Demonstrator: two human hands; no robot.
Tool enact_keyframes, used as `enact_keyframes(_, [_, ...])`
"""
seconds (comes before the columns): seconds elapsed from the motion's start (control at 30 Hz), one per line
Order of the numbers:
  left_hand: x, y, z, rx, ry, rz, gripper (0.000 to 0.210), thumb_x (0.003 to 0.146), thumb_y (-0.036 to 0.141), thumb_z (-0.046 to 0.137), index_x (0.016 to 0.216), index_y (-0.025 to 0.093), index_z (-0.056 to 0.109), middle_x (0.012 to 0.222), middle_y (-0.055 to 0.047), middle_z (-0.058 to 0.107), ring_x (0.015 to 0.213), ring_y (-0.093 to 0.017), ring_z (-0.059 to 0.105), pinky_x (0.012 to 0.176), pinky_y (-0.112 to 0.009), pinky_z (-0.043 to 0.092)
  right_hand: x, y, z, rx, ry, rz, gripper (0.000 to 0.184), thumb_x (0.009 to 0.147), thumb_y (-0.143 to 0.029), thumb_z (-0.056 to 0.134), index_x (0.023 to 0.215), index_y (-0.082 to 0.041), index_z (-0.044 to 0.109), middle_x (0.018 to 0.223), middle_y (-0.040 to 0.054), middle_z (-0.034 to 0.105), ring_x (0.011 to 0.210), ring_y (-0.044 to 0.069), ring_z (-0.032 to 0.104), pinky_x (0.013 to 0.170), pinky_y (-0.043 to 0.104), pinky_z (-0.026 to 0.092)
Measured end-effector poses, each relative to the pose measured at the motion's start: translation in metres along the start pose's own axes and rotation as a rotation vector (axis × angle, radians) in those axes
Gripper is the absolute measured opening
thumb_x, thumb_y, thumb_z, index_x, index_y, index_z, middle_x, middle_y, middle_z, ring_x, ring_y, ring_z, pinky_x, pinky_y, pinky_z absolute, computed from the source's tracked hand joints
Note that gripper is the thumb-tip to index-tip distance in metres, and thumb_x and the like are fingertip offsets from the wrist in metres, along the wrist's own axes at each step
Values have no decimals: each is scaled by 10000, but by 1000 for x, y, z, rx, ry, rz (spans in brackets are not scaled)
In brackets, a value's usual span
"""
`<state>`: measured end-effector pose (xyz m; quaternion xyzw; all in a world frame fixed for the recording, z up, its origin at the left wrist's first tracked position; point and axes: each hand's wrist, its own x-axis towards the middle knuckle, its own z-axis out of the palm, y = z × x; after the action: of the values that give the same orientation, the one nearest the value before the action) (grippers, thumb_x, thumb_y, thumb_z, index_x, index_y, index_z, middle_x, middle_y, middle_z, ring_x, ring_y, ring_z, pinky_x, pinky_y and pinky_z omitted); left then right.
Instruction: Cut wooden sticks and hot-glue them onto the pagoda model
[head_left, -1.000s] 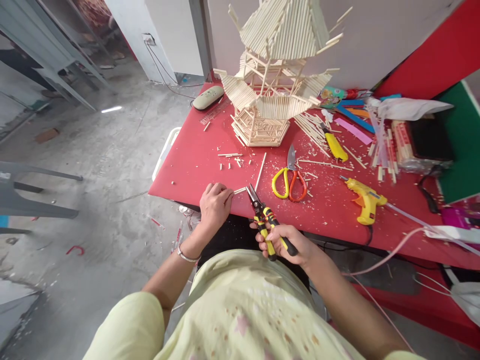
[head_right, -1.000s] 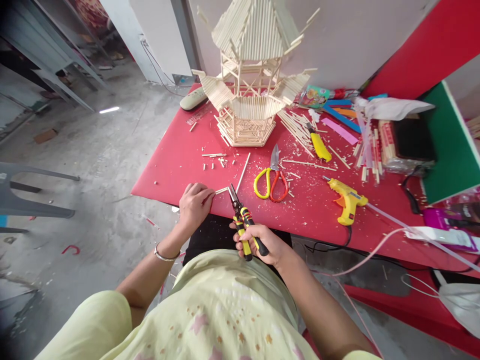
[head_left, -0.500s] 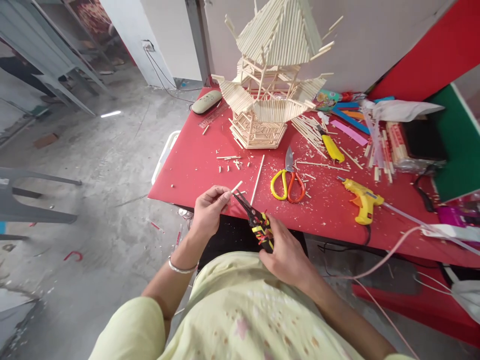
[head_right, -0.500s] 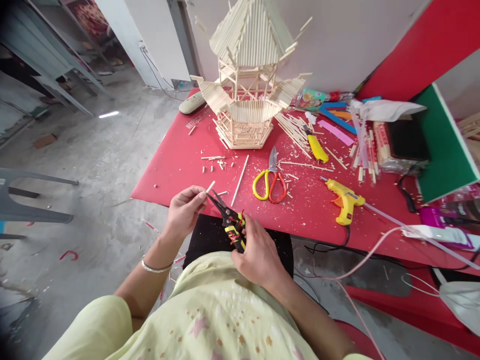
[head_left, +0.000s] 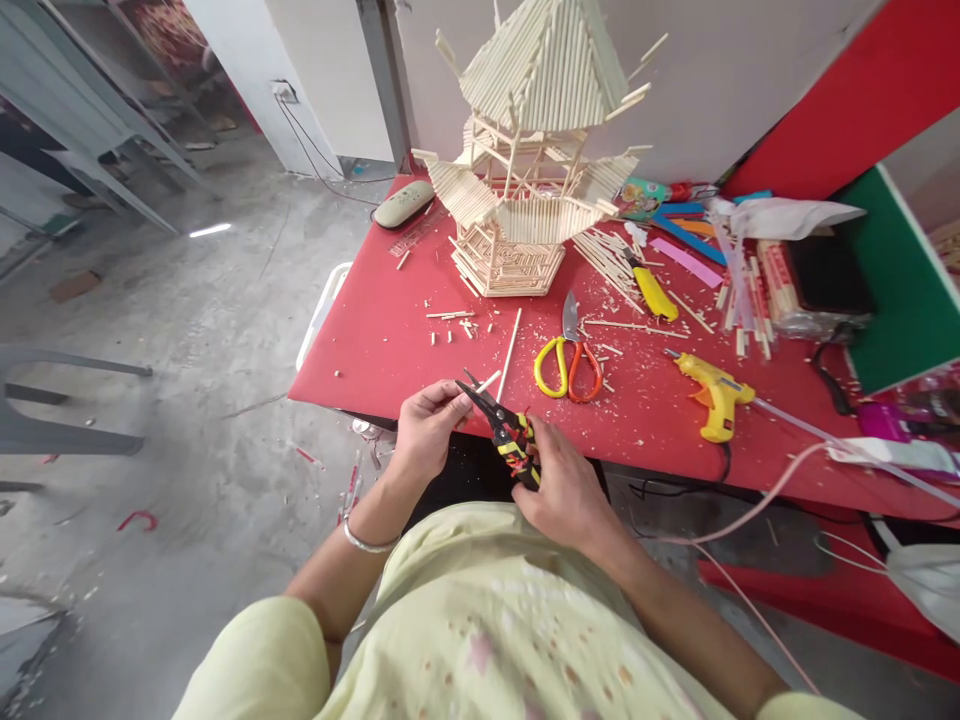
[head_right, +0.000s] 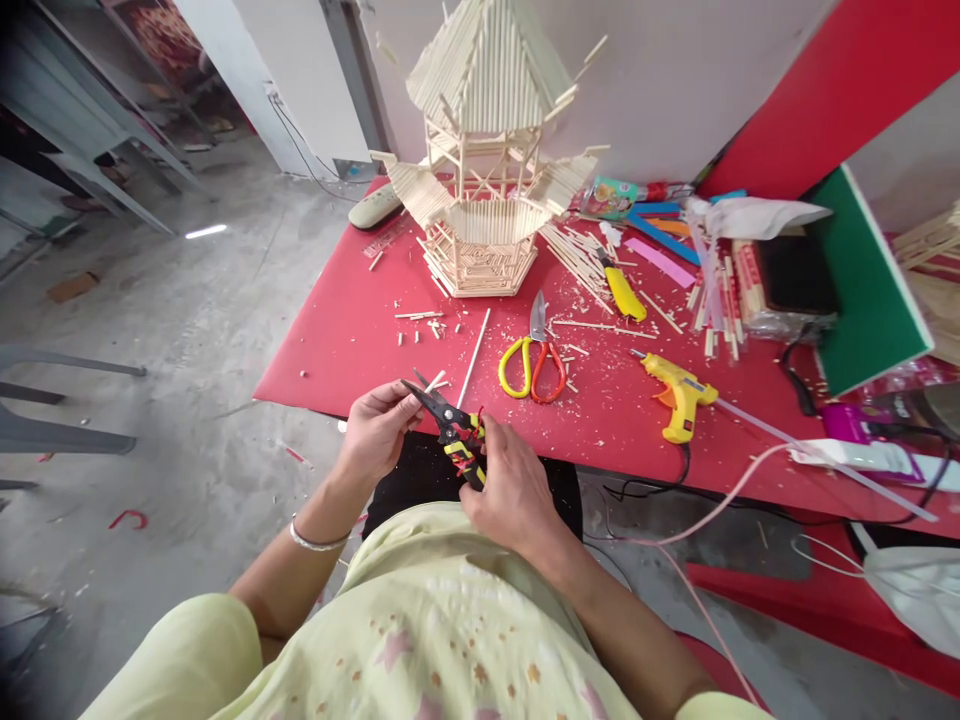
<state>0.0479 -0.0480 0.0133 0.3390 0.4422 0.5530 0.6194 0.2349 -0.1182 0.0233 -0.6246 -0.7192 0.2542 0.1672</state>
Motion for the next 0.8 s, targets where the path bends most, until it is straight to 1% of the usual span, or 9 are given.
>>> enact_keyframes(0.1, [0, 1, -3, 60, -38, 3, 276, 739, 386, 863, 834, 151, 753, 668, -3, 630, 558, -68, 495, 529, -191, 393, 3, 2, 0, 54, -11, 23, 759, 699, -197, 576, 1434, -92, 416, 1244, 186, 619, 1106, 317, 626, 987, 494, 521])
enact_keyframes(0.17, [-1, 4, -5, 195, -96, 35, 269, 788, 400, 820, 903, 163, 770, 684, -6, 633, 568, -80, 497, 534, -204, 394, 4, 4, 0, 58, -10, 37, 736, 696, -195, 580, 1410, -95, 431, 1214, 181, 630, 1078, 320, 633, 964, 493, 525])
enact_keyframes(0.2, [-1, 6, -6, 294, -127, 79, 246, 817, 393, 792, 912, 167, 775, 691, -10, 634, 584, -89, 504, 550, -212, 404, 4, 4, 0, 55, -11, 45, 726, 697, -195, 583, 1401, -98, 435, 1198, 177, 635, 1066, 319, 635, 954, 491, 526])
enact_keyframes(0.3, [-2, 16, -8, 578, -187, 247, 178, 891, 326, 699, 827, 175, 768, 662, -13, 629, 617, -113, 538, 606, -231, 425, 4, 8, -1, 78, -26, 46, 701, 701, -181, 581, 1386, -132, 440, 1169, 148, 641, 1036, 295, 643, 943, 465, 528])
enact_keyframes(0.37, [-2, 22, -9, 649, -217, 284, 219, 914, 302, 655, 759, 176, 744, 601, -4, 606, 580, -114, 533, 590, -231, 411, 2, 10, -1, 129, -47, 12, 727, 700, -165, 575, 1408, -156, 414, 1231, 143, 618, 1068, 274, 637, 975, 449, 521])
enact_keyframes(0.47, [-1, 29, -11, 621, -279, 220, 257, 923, 321, 638, 733, 167, 718, 542, 9, 569, 514, -103, 497, 539, -226, 374, -1, 13, -3, 165, -74, -41, 798, 703, -160, 574, 1467, -149, 345, 1375, 176, 545, 1170, 275, 604, 1063, 463, 482])
enact_keyframes(0.57, [0, 30, -15, 575, -333, 158, 285, 928, 356, 642, 740, 153, 709, 545, 10, 550, 507, -95, 473, 529, -227, 355, -4, 14, -5, 122, -72, -47, 809, 710, -169, 579, 1478, -128, 330, 1414, 203, 517, 1199, 292, 590, 1097, 491, 457])
enact_keyframes(0.7, [0, 27, -19, 469, -397, 76, 302, 934, 399, 650, 784, 148, 725, 585, 4, 550, 530, -90, 452, 527, -228, 341, -6, 14, -5, 94, -68, -45, 754, 712, -165, 575, 1436, -124, 370, 1307, 183, 572, 1139, 294, 609, 1023, 479, 501])
enact_keyframes(0.8, [0, 23, -21, 388, -411, 5, 314, 921, 421, 674, 788, 143, 731, 581, 3, 537, 525, -82, 434, 515, -225, 323, -7, 14, -4, 61, -71, -15, 689, 715, -172, 576, 1384, -133, 415, 1183, 152, 612, 1048, 292, 625, 948, 476, 525])
